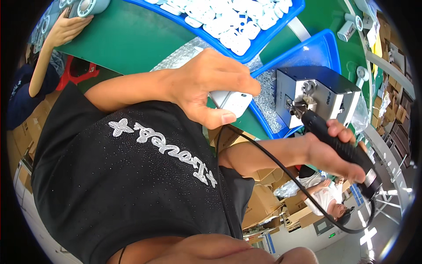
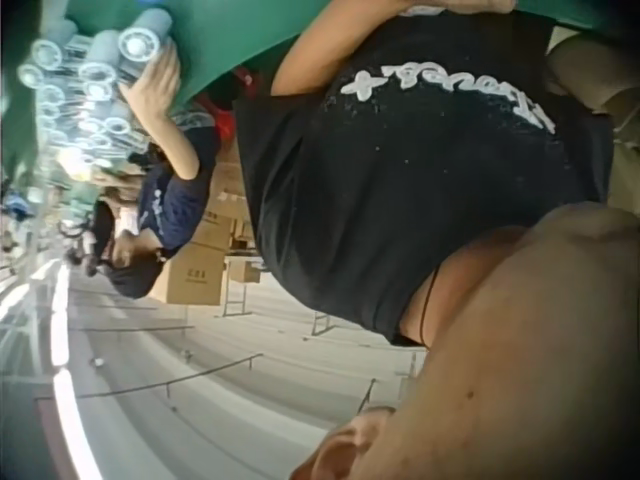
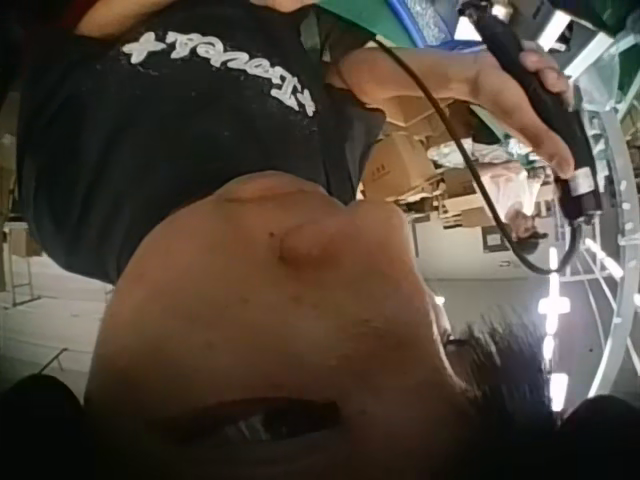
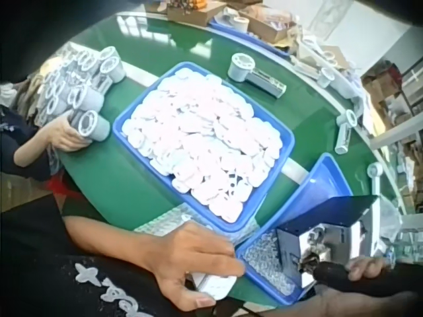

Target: Assemble small plastic electronic housings using an electric screwdriver on a production line.

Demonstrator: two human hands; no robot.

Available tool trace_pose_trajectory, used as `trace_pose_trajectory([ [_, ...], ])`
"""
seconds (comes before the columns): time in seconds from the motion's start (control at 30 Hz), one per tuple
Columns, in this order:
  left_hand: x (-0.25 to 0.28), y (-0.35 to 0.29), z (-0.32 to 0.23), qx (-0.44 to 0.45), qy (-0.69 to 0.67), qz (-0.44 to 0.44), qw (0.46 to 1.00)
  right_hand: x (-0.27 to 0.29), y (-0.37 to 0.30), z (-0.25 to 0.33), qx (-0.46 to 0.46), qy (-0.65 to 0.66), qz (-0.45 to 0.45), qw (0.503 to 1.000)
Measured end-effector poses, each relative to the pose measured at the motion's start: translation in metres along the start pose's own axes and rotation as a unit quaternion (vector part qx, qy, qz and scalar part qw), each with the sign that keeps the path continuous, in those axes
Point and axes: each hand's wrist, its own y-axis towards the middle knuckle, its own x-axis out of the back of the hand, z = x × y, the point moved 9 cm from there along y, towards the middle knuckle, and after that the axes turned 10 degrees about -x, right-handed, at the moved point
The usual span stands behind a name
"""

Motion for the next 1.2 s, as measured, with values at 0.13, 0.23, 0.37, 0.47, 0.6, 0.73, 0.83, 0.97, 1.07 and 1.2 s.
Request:
trace_pose_trajectory([
  [0.13, -0.001, 0.004, 0.006, -0.004, -0.012, 0.002, 1.0, -0.001, -0.029, 0.027, -0.09, 0.255, 0.295, 0.917],
  [0.23, -0.006, -0.002, 0.004, 0.002, -0.032, 0.014, 0.999, 0.004, -0.072, 0.082, -0.064, 0.358, 0.325, 0.873],
  [0.37, 0.0, -0.001, 0.009, 0.009, -0.014, -0.01, 1.0, -0.036, -0.077, 0.102, -0.095, 0.352, 0.463, 0.808],
  [0.47, 0.002, -0.001, 0.008, 0.003, -0.012, -0.018, 1.0, -0.047, -0.079, 0.11, -0.078, 0.381, 0.44, 0.809],
  [0.6, 0.0, 0.001, 0.005, 0.0, -0.012, -0.009, 1.0, -0.061, -0.09, 0.104, -0.15, 0.19, 0.465, 0.851],
  [0.73, 0.0, 0.001, 0.006, 0.002, 0.005, -0.011, 1.0, -0.072, -0.092, 0.097, -0.12, 0.277, 0.459, 0.836],
  [0.83, 0.001, -0.003, 0.005, -0.01, -0.001, -0.022, 1.0, -0.065, -0.093, 0.098, -0.104, 0.321, 0.426, 0.84],
  [0.97, 0.001, -0.002, 0.007, -0.009, -0.001, -0.019, 1.0, -0.057, -0.087, 0.099, -0.104, 0.29, 0.421, 0.853],
  [1.07, 0.0, -0.003, 0.006, -0.02, -0.013, -0.02, 1.0, -0.04, -0.073, 0.1, -0.059, 0.291, 0.394, 0.87],
  [1.2, -0.005, -0.002, 0.005, -0.015, -0.006, 0.029, 0.999, 0.002, -0.033, 0.069, 0.084, 0.172, 0.185, 0.964],
])
